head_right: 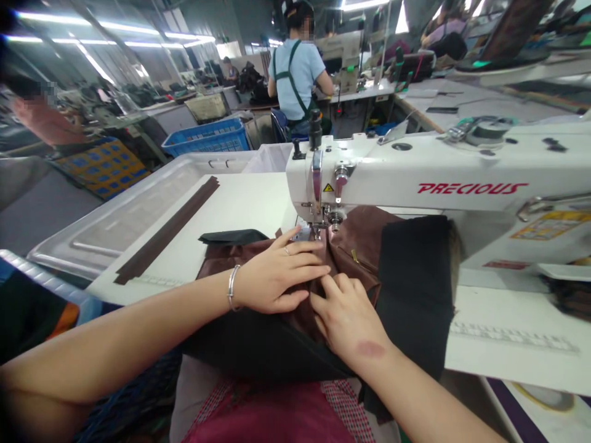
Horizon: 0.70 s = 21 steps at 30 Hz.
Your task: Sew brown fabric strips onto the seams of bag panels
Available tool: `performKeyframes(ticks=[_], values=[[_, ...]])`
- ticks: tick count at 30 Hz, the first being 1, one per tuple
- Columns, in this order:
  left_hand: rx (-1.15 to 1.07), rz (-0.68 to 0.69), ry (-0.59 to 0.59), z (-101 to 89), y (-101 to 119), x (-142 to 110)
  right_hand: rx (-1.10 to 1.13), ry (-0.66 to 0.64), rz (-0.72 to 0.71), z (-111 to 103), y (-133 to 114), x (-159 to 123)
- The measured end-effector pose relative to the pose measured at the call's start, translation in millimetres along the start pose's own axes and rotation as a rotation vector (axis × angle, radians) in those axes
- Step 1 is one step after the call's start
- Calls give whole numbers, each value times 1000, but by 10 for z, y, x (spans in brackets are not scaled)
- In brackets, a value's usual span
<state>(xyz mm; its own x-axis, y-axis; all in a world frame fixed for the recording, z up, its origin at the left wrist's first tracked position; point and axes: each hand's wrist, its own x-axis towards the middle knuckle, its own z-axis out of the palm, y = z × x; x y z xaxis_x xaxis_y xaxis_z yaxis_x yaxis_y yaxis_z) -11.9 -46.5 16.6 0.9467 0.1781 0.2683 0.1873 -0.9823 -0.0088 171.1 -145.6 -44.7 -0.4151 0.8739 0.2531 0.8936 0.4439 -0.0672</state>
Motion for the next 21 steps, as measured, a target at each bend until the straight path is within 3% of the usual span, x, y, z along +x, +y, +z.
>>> performKeyframes(ticks=[6,9,14,17,21], values=[[44,81,-85,229,-11,-213,84,84,-41,55,39,-70],[13,-87,-57,225,66,-330,155,141,-64,78,44,-82],[-123,-422,195,253,72,-333,206,186,-117,75,55,-81],[-314,-585,288,308,-14,-290,200,163,-117,66,60,-89],[-517,-525,206,335,-47,-286,228,157,-108,48,58,-95]])
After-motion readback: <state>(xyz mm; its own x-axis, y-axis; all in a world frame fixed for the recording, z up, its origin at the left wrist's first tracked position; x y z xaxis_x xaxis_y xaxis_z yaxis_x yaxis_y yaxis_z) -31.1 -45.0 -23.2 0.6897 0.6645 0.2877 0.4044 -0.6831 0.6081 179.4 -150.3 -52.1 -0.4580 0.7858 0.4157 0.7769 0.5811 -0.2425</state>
